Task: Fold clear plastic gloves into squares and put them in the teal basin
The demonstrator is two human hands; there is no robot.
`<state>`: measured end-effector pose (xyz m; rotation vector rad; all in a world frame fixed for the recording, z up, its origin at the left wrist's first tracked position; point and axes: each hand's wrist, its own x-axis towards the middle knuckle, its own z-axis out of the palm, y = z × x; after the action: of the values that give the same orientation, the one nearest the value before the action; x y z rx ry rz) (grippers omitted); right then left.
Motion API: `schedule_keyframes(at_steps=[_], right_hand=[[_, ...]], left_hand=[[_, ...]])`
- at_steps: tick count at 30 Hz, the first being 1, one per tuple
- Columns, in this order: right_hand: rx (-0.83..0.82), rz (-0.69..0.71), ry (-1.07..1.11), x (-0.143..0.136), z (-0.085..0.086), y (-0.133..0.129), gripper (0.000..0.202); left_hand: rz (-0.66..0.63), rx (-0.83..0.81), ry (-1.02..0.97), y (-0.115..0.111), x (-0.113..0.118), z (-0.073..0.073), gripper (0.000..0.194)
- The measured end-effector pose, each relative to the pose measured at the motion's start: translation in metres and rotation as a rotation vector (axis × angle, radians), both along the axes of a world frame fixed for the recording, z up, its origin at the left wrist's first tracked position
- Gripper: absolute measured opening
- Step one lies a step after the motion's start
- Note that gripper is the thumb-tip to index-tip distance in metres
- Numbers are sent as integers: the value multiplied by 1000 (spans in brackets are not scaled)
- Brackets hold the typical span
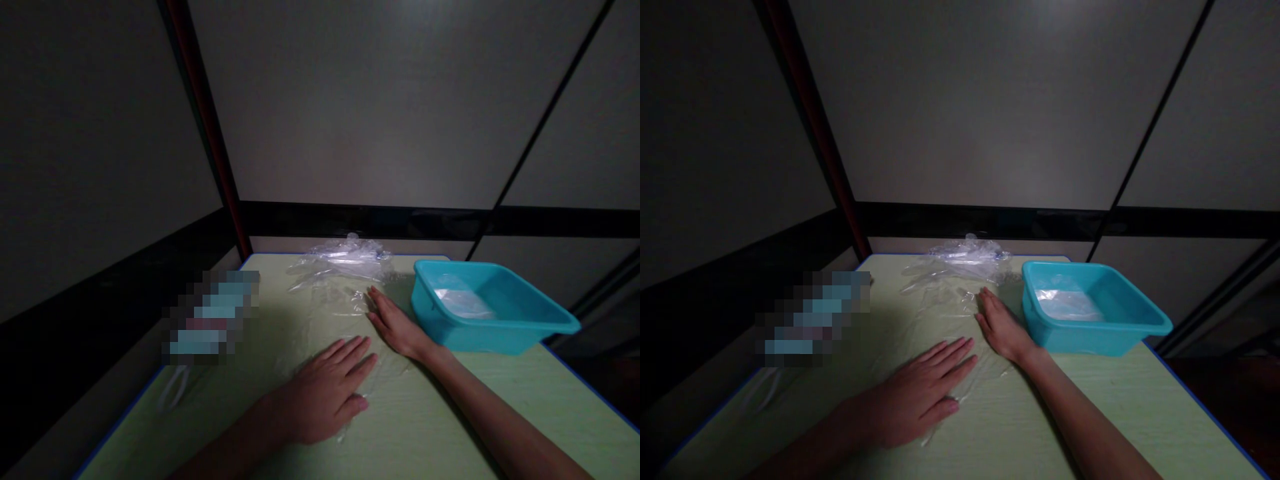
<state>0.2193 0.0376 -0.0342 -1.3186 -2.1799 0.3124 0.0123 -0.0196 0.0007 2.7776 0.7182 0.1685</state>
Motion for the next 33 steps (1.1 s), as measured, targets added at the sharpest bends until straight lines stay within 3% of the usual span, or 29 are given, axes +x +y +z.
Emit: schedule_keyframes(at_steps=[5, 10, 14, 18, 23, 29, 33], right_hand=[[29, -44, 72, -3, 12, -5, 39], [-5, -25, 190, -6, 18, -8, 37], [-38, 59, 227, -7, 22, -10, 46], [-43, 215, 154, -9, 19, -11, 60], [0, 235, 54, -10, 15, -10, 58], [-38, 195, 39, -9, 22, -13, 48], [-46, 213, 15, -10, 25, -15, 55]], left_hand=[[7, -50, -23, 6, -10, 15, 55], [114, 52, -120, 5, -10, 27, 44], [237, 120, -241, 6, -1, 18, 31], [344, 121, -242, 10, 6, 1, 32], [317, 97, -110, 15, 3, -14, 54], [254, 90, -5, 15, -3, -13, 60], [250, 81, 46, 15, -4, -11, 64]])
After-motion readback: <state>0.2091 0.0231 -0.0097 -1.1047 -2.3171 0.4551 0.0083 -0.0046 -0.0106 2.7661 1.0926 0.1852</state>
